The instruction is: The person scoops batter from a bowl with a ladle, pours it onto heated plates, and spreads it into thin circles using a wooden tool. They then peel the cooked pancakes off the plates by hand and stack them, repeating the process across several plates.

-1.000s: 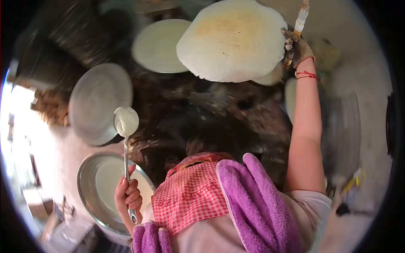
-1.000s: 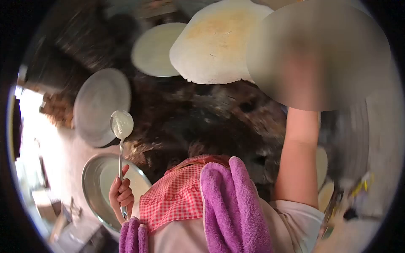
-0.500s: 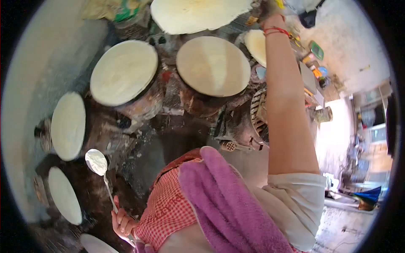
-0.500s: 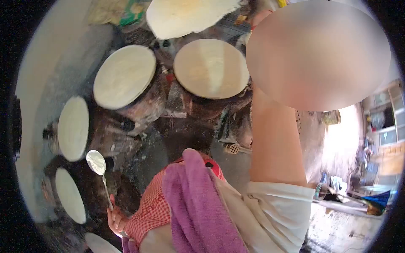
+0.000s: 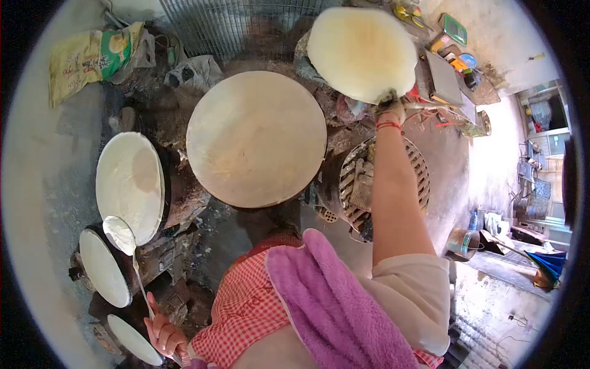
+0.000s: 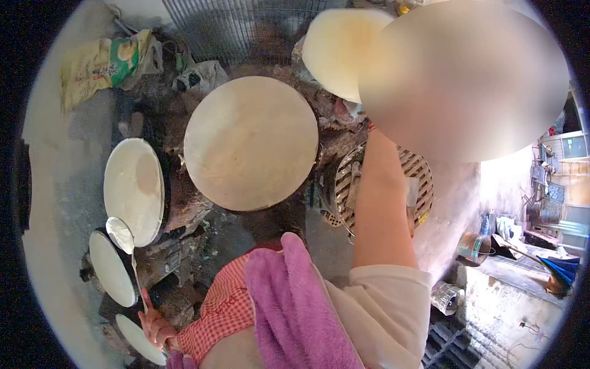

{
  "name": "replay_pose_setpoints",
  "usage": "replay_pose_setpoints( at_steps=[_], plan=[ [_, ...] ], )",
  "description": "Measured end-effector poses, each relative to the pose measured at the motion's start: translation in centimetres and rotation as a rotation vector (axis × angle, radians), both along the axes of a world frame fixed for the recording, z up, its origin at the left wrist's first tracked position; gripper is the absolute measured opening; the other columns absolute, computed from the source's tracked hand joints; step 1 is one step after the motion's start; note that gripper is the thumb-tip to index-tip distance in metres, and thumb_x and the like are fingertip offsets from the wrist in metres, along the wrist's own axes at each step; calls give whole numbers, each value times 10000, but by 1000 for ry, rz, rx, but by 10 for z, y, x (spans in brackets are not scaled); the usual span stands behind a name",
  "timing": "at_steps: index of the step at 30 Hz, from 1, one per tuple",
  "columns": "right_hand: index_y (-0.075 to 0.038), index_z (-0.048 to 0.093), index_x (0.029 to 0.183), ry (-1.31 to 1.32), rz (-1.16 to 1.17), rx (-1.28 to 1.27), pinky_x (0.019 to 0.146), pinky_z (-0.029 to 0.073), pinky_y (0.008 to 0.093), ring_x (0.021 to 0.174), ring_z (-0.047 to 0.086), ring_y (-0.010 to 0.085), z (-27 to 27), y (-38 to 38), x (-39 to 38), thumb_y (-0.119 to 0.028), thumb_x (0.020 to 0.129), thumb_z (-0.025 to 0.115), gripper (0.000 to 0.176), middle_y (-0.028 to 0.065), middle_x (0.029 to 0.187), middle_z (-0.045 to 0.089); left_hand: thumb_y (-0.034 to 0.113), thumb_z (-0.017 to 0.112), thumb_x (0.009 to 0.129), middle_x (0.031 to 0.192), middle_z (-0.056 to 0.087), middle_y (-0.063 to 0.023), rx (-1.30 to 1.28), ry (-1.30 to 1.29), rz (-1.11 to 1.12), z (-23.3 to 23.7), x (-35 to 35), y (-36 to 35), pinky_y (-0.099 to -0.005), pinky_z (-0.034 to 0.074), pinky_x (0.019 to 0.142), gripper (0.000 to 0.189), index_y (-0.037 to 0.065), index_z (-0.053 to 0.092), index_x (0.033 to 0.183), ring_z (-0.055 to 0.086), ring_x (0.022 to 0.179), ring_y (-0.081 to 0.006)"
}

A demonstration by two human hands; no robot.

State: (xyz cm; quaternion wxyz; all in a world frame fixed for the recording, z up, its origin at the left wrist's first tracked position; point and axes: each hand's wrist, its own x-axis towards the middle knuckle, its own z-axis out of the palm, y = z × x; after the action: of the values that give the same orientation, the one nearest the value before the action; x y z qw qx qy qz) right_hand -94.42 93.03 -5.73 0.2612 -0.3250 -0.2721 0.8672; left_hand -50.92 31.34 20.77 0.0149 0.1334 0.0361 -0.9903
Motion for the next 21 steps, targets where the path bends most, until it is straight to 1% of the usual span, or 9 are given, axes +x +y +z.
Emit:
replay_pose_setpoints(
  at_steps=[2,5,6,8,9,11,12,16,21],
  plan=[
    [-54,560,1183,-73,-158,-220,684,544,403,885,656,271,-36,-11,-9,-128,785,707,431,126,1110,642,292,276,1034,702,346,-40,-6,-13,-7,-3,-23,-1,-278,346,373,543,160,43,1507,340,431,-117],
    [-72,548,1195,-290,-181,-98,673,545,413,860,661,259,-31,-4,-5,-147,809,694,420,119,1066,655,304,270,1032,705,353,-37,0,-29,-8,0,-33,0,-285,355,375,550,166,32,1507,342,429,-121],
    [-72,548,1195,-294,-174,-96,673,545,413,860,661,259,-58,16,-17,-147,809,694,420,119,1066,655,313,269,1030,707,358,-35,8,-30,2,-3,-36,0,-288,360,376,555,168,25,1507,342,426,-122],
    [-143,534,1154,-49,-61,-294,992,343,424,1130,478,214,-112,67,-47,-253,906,366,319,51,1209,550,319,273,1028,709,365,-33,12,-22,22,-2,-34,2,-287,362,375,562,163,23,1507,340,421,-121],
    [-143,534,1154,-48,-51,-289,992,343,424,1130,478,214,-107,58,-48,-253,906,366,319,51,1209,550,324,277,1027,711,372,-31,15,-13,34,-3,-33,2,-286,364,375,569,158,22,1507,339,417,-120],
    [-94,555,1208,-277,-95,109,748,541,398,940,637,253,-78,20,-26,-95,810,697,422,98,1118,640,331,279,1025,715,378,-31,17,2,56,-3,-29,1,-282,364,376,573,152,25,1506,349,421,-120],
    [-90,479,1322,-267,-22,79,855,517,389,1143,546,244,-30,-7,3,-44,802,693,565,112,1299,536,338,281,1024,719,384,-31,10,16,78,-4,-26,1,-278,365,377,577,146,29,1505,359,425,-120],
    [-84,477,1330,-154,521,427,877,501,364,1106,554,233,13,-72,80,-125,844,650,517,121,1262,552,255,294,1024,732,381,-46,171,163,223,-12,18,-3,-278,382,396,555,74,53,1491,400,470,-123],
    [-76,476,1340,-166,429,682,905,481,331,1060,563,220,92,-222,118,-225,898,598,483,133,1217,573,170,298,1020,751,370,-66,189,286,492,-26,104,-32,-273,404,412,527,-31,82,1456,429,511,-131]
  ],
)
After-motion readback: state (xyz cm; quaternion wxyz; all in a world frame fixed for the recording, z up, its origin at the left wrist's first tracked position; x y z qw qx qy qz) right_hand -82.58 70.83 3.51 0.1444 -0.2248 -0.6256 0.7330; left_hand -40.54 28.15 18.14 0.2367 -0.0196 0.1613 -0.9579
